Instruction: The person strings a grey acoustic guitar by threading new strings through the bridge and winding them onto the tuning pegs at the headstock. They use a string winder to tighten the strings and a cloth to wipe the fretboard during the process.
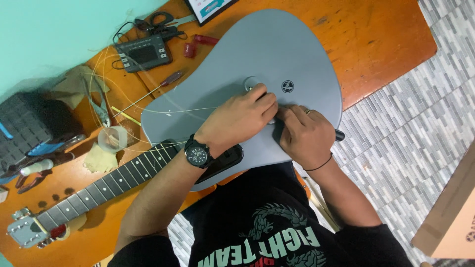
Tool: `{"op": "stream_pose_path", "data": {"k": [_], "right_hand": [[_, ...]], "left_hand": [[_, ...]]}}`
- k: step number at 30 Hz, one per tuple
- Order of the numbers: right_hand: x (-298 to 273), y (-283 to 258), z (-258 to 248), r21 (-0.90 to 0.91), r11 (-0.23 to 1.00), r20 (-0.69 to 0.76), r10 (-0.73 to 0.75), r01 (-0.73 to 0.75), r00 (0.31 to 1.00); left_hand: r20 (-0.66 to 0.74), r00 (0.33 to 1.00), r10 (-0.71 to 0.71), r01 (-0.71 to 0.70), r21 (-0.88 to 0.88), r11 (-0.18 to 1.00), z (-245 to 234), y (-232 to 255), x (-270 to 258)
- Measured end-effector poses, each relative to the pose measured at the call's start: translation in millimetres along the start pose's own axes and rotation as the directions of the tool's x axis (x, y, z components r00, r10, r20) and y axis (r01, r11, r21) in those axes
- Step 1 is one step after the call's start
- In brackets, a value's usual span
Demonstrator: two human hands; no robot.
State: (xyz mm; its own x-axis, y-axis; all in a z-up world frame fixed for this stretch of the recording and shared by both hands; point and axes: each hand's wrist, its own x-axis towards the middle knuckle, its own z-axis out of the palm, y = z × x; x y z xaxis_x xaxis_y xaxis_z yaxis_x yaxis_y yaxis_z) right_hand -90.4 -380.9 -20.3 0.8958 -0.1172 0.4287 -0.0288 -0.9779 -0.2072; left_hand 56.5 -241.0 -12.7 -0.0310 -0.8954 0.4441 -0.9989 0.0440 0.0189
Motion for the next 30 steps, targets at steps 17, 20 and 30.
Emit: {"op": "stream_pose_path", "data": {"k": [17,20,30], "right_hand": [[-2.8,1.8,-1.3,0.035,0.999,0.006,0.033,-0.034,0.999],[-1.7,1.0,-5.0,0.063,0.997,0.018,0.05,-0.051,0.999],[16.8,-5.9,-35.5,0.332,0.934,0.018,0.134,-0.133,0.991]], "left_hand": [[0.003,0.995,-0.1,0.1,-0.063,0.993,-14.7,0.7,3.1],[-0.003,0.994,-0.111,0.111,-0.044,0.993,-14.7,2.2,3.4],[-0.126,0.976,-0.178,0.162,-0.126,0.979,-22.6,-2.4,5.8]]}}
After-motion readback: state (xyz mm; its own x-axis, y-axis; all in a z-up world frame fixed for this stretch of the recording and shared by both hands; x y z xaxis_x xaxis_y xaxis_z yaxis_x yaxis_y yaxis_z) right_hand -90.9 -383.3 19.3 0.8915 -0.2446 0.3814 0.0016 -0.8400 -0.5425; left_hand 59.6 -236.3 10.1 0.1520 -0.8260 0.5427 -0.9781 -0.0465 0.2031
